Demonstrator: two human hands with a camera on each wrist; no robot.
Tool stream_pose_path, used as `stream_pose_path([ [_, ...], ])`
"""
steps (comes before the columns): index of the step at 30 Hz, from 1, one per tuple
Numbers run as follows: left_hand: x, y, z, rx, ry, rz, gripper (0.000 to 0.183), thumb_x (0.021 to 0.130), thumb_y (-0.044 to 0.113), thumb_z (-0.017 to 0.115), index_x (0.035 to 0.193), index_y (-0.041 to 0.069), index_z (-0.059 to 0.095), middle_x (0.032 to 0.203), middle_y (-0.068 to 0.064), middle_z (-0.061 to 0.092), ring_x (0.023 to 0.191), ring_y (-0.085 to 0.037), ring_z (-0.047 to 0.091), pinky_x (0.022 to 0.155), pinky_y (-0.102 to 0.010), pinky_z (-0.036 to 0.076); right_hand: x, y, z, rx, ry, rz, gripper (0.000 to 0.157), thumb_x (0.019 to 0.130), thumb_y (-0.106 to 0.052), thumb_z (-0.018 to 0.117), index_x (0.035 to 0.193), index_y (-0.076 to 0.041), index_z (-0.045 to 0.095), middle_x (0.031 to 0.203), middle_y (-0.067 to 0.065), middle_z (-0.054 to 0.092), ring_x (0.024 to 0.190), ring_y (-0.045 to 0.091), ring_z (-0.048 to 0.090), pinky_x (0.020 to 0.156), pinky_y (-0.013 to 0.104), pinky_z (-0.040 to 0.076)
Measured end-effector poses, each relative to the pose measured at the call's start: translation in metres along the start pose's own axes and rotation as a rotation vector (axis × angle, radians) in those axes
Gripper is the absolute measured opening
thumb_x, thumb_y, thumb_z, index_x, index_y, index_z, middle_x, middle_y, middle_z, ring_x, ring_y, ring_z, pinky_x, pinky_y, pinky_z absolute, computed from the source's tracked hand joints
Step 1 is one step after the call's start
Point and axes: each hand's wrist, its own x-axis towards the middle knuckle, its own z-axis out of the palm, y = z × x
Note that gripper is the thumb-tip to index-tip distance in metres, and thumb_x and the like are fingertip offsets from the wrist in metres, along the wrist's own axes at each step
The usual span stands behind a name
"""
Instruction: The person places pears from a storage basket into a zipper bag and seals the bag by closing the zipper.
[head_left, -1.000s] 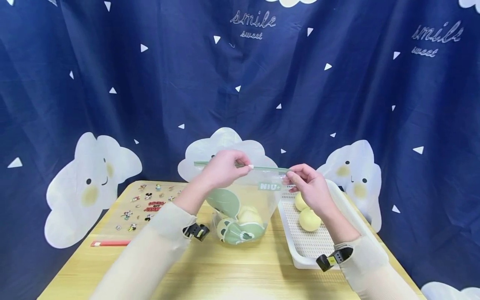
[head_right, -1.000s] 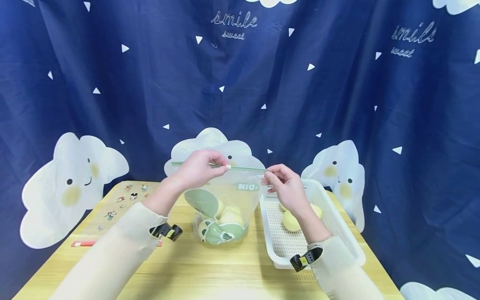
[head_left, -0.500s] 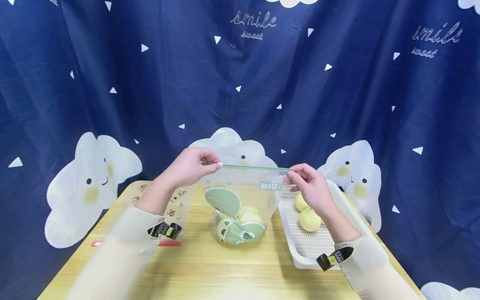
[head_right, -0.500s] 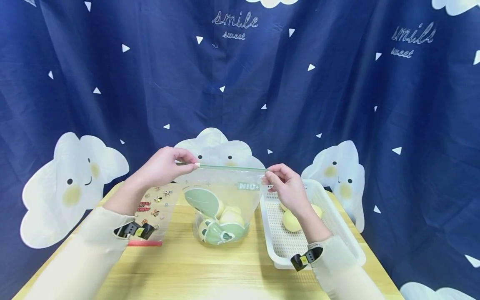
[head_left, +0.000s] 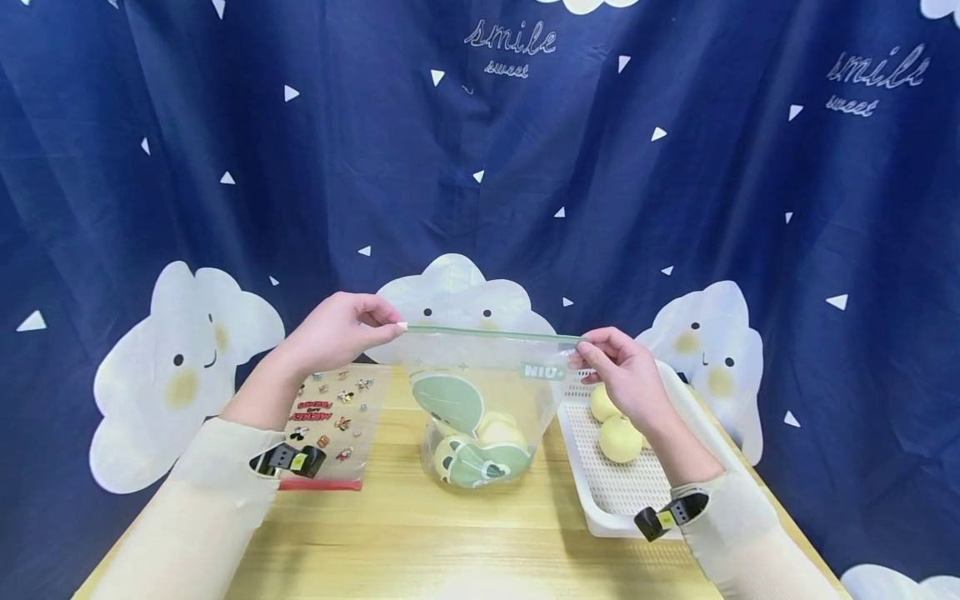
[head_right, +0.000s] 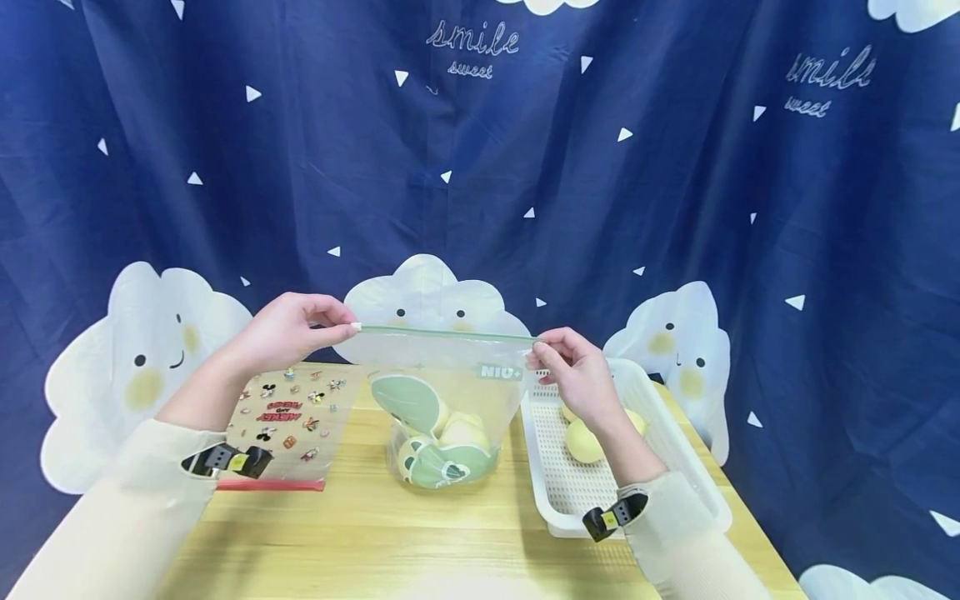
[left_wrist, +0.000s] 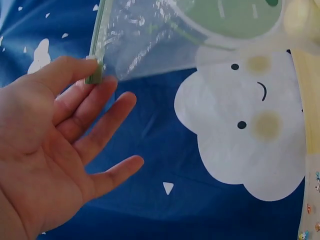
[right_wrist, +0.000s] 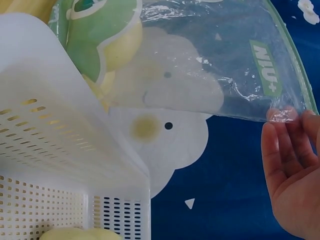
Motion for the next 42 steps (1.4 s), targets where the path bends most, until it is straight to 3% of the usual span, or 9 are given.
stream_pose_path([
  [6, -0.005, -0.016, 0.007, -0.113, -0.010, -0.044, 0.028, 0.105, 0.032, 0.077, 0.125, 0.011, 0.076, 0.117, -0.008, 0.079, 0.112, -0.026, 0.074, 0.102, -0.043, 0.059, -0.001, -0.002, 0.001, -0.009, -0.010, -0.007, 0.022, 0.110, -0.012, 0.068, 0.119, 0.008, 0.066, 0.091, -0.010, 0.080, 0.087, 0.007, 0.079, 0.074, 0.026, 0.068],
  [10, -0.010, -0.040, 0.031, -0.258, -0.053, -0.076, 0.041, 0.106, 0.033, 0.076, 0.137, 0.007, 0.070, 0.132, -0.014, 0.076, 0.120, -0.026, 0.073, 0.106, -0.043, 0.060, -0.001, -0.004, 0.002, 0.004, -0.013, -0.009, 0.023, 0.110, -0.011, 0.067, 0.120, 0.009, 0.065, 0.092, -0.008, 0.080, 0.086, 0.003, 0.078, 0.074, 0.026, 0.067],
  [15, -0.017, -0.061, 0.060, -0.437, -0.054, -0.075, 0.028, 0.107, 0.023, 0.074, 0.127, 0.003, 0.077, 0.128, -0.013, 0.076, 0.110, -0.013, 0.073, 0.098, -0.028, 0.063, -0.003, 0.000, 0.004, -0.049, -0.091, 0.043, 0.032, 0.109, -0.014, 0.069, 0.134, 0.005, 0.062, 0.114, 0.013, 0.076, 0.097, 0.006, 0.073, 0.087, 0.025, 0.066],
  [18, -0.014, -0.060, 0.067, -0.474, -0.018, -0.094, 0.028, 0.108, 0.023, 0.073, 0.127, 0.004, 0.078, 0.123, -0.009, 0.078, 0.107, -0.010, 0.072, 0.097, -0.025, 0.063, -0.003, 0.008, 0.005, -0.140, -0.213, 0.110, 0.030, 0.109, -0.015, 0.068, 0.134, 0.002, 0.064, 0.121, 0.018, 0.073, 0.104, 0.011, 0.070, 0.095, 0.027, 0.064],
  [20, -0.010, -0.056, 0.067, -0.479, 0.018, -0.106, 0.029, 0.108, 0.025, 0.072, 0.127, 0.003, 0.079, 0.119, -0.006, 0.079, 0.105, -0.008, 0.072, 0.097, -0.025, 0.063, -0.003, 0.010, 0.005, -0.167, -0.247, 0.136, 0.026, 0.110, -0.015, 0.067, 0.127, 0.004, 0.068, 0.119, 0.017, 0.075, 0.103, 0.013, 0.070, 0.095, 0.028, 0.064],
  [27, 0.000, -0.034, 0.057, -0.561, 0.131, -0.135, 0.031, 0.107, 0.024, 0.073, 0.124, -0.002, 0.078, 0.099, 0.005, 0.081, 0.095, -0.007, 0.074, 0.091, -0.021, 0.064, 0.000, -0.004, -0.002, -0.070, -0.131, 0.125, 0.028, 0.109, -0.014, 0.068, 0.123, 0.010, 0.072, 0.098, 0.000, 0.078, 0.091, 0.006, 0.072, 0.088, 0.024, 0.065],
  [33, -0.008, -0.036, 0.063, -0.570, 0.047, -0.148, 0.030, 0.108, 0.024, 0.072, 0.123, -0.002, 0.078, 0.099, 0.008, 0.079, 0.096, -0.008, 0.073, 0.093, -0.022, 0.064, -0.010, -0.001, -0.007, -0.103, -0.199, 0.171, 0.029, 0.111, -0.016, 0.067, 0.125, 0.008, 0.072, 0.102, 0.004, 0.077, 0.095, 0.007, 0.072, 0.090, 0.023, 0.064],
  [39, -0.021, -0.047, 0.075, -0.567, -0.054, -0.124, 0.040, 0.108, 0.029, 0.072, 0.138, 0.002, 0.071, 0.128, -0.006, 0.078, 0.115, -0.013, 0.071, 0.104, -0.031, 0.062, -0.018, 0.014, -0.008, -0.057, -0.238, 0.198, 0.032, 0.109, -0.017, 0.068, 0.130, 0.006, 0.067, 0.118, 0.014, 0.074, 0.103, 0.010, 0.070, 0.092, 0.026, 0.063],
  [42, -0.029, -0.054, 0.084, -0.557, -0.135, -0.128, 0.043, 0.108, 0.029, 0.072, 0.140, 0.002, 0.068, 0.132, -0.011, 0.075, 0.119, -0.016, 0.069, 0.106, -0.037, 0.062, -0.022, 0.023, -0.005, -0.054, -0.331, 0.256, 0.035, 0.108, -0.018, 0.069, 0.135, 0.004, 0.062, 0.130, 0.016, 0.070, 0.111, 0.013, 0.067, 0.098, 0.030, 0.062],
])
